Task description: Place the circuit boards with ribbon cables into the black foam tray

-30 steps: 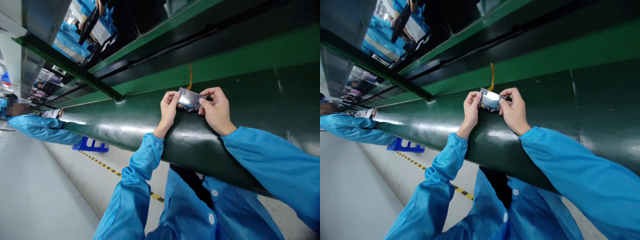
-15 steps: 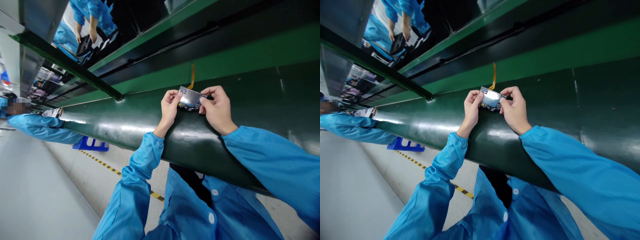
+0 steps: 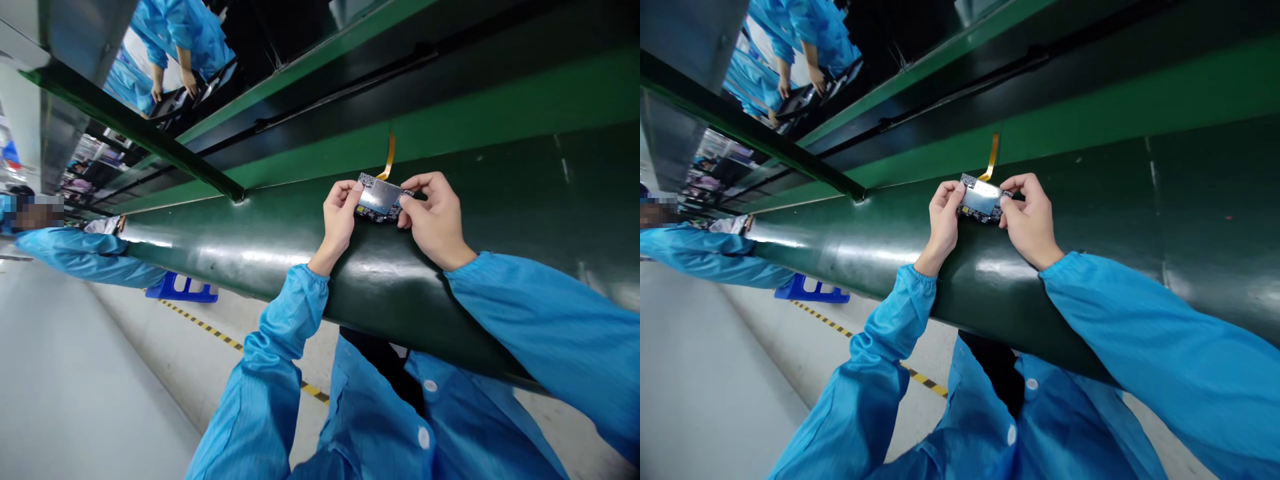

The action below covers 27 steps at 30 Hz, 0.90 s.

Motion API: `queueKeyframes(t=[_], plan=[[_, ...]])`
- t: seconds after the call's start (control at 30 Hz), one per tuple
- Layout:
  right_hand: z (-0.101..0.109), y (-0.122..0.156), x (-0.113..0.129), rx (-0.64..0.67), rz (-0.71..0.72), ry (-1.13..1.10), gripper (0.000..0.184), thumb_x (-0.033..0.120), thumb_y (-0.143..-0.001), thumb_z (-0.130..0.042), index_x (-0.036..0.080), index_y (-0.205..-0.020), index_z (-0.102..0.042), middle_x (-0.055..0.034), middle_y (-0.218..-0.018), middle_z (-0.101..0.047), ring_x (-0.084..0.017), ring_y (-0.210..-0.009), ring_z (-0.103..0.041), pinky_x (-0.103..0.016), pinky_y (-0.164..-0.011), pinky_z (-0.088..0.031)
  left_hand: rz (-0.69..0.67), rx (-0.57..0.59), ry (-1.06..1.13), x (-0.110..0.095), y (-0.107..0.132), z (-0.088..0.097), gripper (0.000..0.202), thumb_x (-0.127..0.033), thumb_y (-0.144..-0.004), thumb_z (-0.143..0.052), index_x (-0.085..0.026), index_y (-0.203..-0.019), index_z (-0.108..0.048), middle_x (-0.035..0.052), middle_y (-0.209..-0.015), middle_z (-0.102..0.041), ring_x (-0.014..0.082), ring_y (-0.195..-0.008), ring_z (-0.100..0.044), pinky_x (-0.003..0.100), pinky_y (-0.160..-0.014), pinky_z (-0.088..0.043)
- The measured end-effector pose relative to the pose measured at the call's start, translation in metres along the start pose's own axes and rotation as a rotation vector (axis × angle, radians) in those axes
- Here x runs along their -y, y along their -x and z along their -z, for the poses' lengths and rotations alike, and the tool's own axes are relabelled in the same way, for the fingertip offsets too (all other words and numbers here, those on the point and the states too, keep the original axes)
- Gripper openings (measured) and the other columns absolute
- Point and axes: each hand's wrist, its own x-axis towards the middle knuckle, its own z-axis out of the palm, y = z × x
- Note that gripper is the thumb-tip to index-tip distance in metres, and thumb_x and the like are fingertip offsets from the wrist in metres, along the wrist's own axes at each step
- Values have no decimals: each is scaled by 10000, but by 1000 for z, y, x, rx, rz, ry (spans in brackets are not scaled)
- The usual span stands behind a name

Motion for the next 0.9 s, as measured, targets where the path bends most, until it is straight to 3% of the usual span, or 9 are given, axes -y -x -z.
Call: queueKeyframes(t=[0.3,0.9], plan=[[0,0,1,-12,-9,-7,189,186,-861,-695,253,-1008,-598,-8,-1003,-631,-71,-525,-516,-239,-473,-474,54,-54,33,-3,0,-2,247,-328,-996,-808,-198,-827,-683,-14,-842,-627,118,-852,-613,233,-861,-490],[0,0,2,-17,-8,-6,185,192,-850,-695,252,-993,-594,-11,-994,-626,-76,-526,-516,-246,-469,-466,51,-53,24,-3,1,-3,257,-317,-999,-796,-200,-809,-669,-16,-827,-616,118,-842,-597,223,-838,-476]])
